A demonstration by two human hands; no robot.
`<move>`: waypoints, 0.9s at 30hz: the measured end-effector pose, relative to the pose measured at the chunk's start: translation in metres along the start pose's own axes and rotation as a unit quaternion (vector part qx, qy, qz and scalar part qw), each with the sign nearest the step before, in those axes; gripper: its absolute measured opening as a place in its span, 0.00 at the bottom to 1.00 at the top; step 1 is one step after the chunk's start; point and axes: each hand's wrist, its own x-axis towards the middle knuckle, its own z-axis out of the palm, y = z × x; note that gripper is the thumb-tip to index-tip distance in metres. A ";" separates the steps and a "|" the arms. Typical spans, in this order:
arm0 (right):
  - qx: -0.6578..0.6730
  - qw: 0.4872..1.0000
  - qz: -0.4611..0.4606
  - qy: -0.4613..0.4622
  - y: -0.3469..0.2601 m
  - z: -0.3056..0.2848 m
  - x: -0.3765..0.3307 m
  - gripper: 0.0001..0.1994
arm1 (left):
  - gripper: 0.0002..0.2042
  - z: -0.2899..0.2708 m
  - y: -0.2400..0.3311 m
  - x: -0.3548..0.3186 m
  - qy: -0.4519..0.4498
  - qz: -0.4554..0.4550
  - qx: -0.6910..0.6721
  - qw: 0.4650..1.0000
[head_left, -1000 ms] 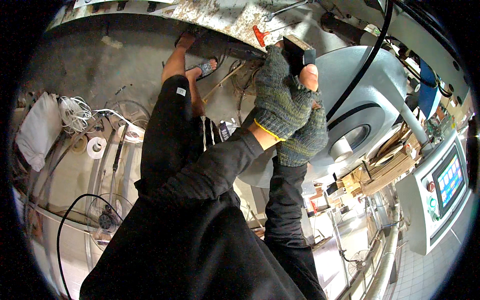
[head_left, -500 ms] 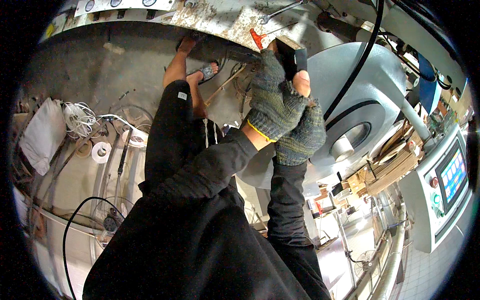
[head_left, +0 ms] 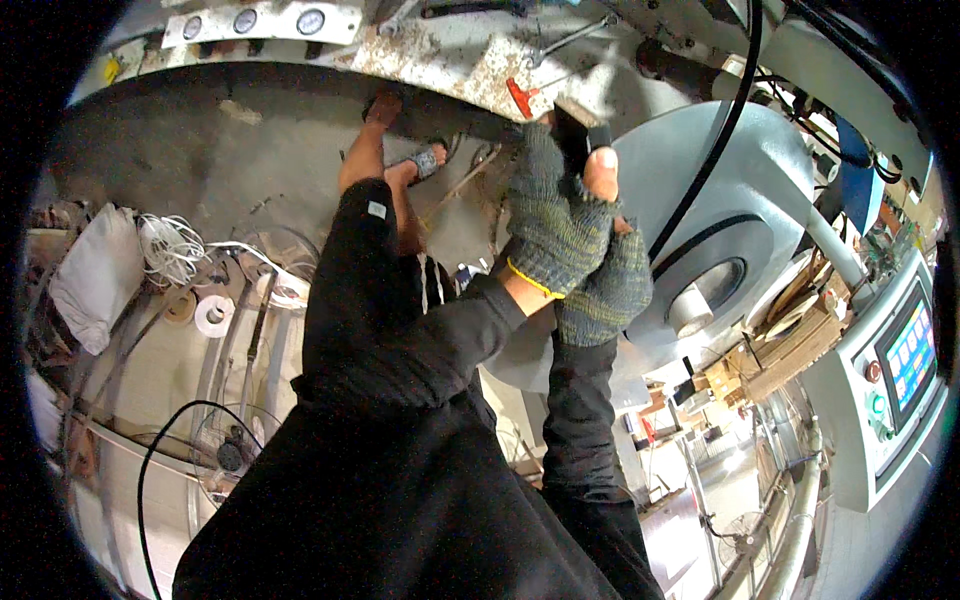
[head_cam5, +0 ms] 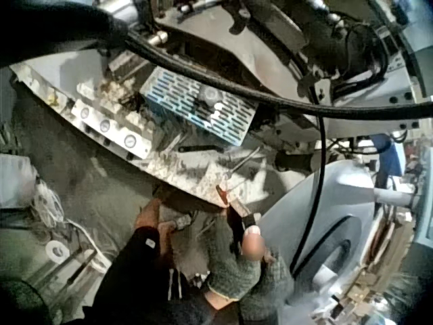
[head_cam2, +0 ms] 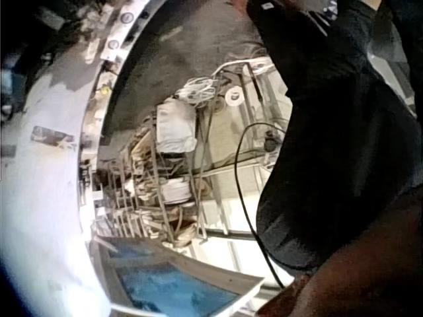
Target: The person uses a scraper and a small brush to remove residue and debris from the internal components of a woodworking machine, handling a black strip and cleaning around rollers and plates.
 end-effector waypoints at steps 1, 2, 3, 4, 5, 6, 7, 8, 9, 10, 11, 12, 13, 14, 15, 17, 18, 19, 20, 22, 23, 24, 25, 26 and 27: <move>-0.001 1.000 -0.005 -0.001 0.001 0.001 0.001 0.24 | 0.20 -0.001 0.001 0.003 0.004 0.019 -0.003 1.000; 0.005 1.000 -0.003 0.001 0.000 0.000 0.002 0.24 | 0.21 0.000 0.010 0.000 0.007 -0.002 -0.041 0.999; 0.012 1.000 -0.002 0.002 -0.001 -0.002 0.003 0.24 | 0.21 0.001 0.014 0.000 0.005 -0.009 -0.048 0.999; 0.020 1.000 0.000 0.005 -0.002 -0.002 0.003 0.24 | 0.21 0.001 0.015 0.000 0.000 -0.014 -0.054 0.998; 0.010 1.000 -0.008 0.005 -0.001 -0.002 0.003 0.24 | 0.23 -0.002 0.008 -0.002 -0.056 -0.089 -0.111 0.988; 0.007 1.000 -0.005 0.005 -0.001 -0.003 0.005 0.23 | 0.22 0.000 0.004 -0.002 -0.037 -0.030 -0.066 0.997; 0.005 1.000 -0.001 0.003 -0.003 -0.004 0.005 0.23 | 0.22 -0.002 0.008 0.000 -0.045 -0.039 -0.076 0.995; 0.002 1.000 0.002 0.001 -0.004 -0.005 0.006 0.22 | 0.22 -0.005 0.013 -0.001 -0.053 -0.047 -0.086 0.994; 0.010 1.000 0.018 -0.001 -0.006 -0.005 0.006 0.20 | 0.23 -0.004 0.012 -0.001 -0.052 -0.048 -0.092 0.993; 0.014 1.000 0.015 0.004 -0.004 -0.004 0.005 0.19 | 0.24 -0.002 0.009 -0.002 -0.052 -0.048 -0.101 0.992; 0.018 1.000 0.013 0.008 -0.002 -0.003 0.005 0.18 | 0.25 -0.002 0.007 -0.002 -0.051 -0.048 -0.108 0.992; 0.020 1.000 0.010 0.013 -0.002 -0.002 0.004 0.18 | 0.25 -0.008 0.002 0.000 -0.062 -0.011 -0.073 0.995; 0.026 1.000 0.014 0.000 -0.003 -0.004 0.004 0.18 | 0.25 -0.013 -0.003 0.002 -0.072 0.025 -0.039 0.996; 0.030 1.000 0.003 0.000 -0.004 -0.005 0.006 0.18 | 0.26 -0.026 -0.011 0.005 -0.109 0.023 -0.017 0.994; 0.034 0.999 -0.008 0.000 -0.005 -0.006 0.009 0.17 | 0.26 -0.036 -0.018 0.010 -0.112 0.083 0.000 0.990; 0.032 0.999 -0.002 -0.008 -0.006 -0.008 0.009 0.15 | 0.26 -0.060 -0.024 0.025 -0.136 0.112 0.007 0.984; 0.041 0.999 -0.014 -0.003 -0.004 -0.006 0.007 0.16 | 0.26 -0.076 -0.037 0.035 -0.160 0.081 -0.008 0.984; 0.049 0.998 -0.024 0.002 -0.001 -0.003 0.005 0.16 | 0.24 -0.099 -0.063 0.053 -0.171 -0.014 -0.066 0.983; 0.051 0.998 -0.033 0.009 0.002 -0.002 0.002 0.16 | 0.22 -0.108 -0.087 0.069 -0.167 -0.007 -0.023 0.986; 0.053 0.998 -0.033 -0.003 0.001 -0.003 0.000 0.15 | 0.19 -0.115 -0.113 0.103 -0.153 0.084 0.140 0.975; 0.051 0.998 -0.034 -0.008 0.003 -0.003 -0.001 0.15 | 0.17 -0.109 -0.116 0.121 -0.122 0.167 0.253 0.945; 0.038 0.999 -0.034 -0.008 0.004 -0.004 -0.002 0.15 | 0.17 -0.097 -0.110 0.145 -0.100 0.224 0.332 0.911; 0.026 0.999 -0.039 -0.008 0.005 -0.004 -0.003 0.15 | 0.19 -0.088 -0.120 0.167 -0.099 0.270 0.425 0.858; 0.015 0.999 -0.045 -0.011 0.006 -0.005 -0.004 0.14 | 0.21 -0.078 -0.136 0.187 -0.094 0.312 0.513 0.795; 0.022 0.999 -0.031 -0.010 -0.004 -0.011 0.000 0.13 | 0.21 -0.064 -0.156 0.210 -0.120 0.261 0.546 0.787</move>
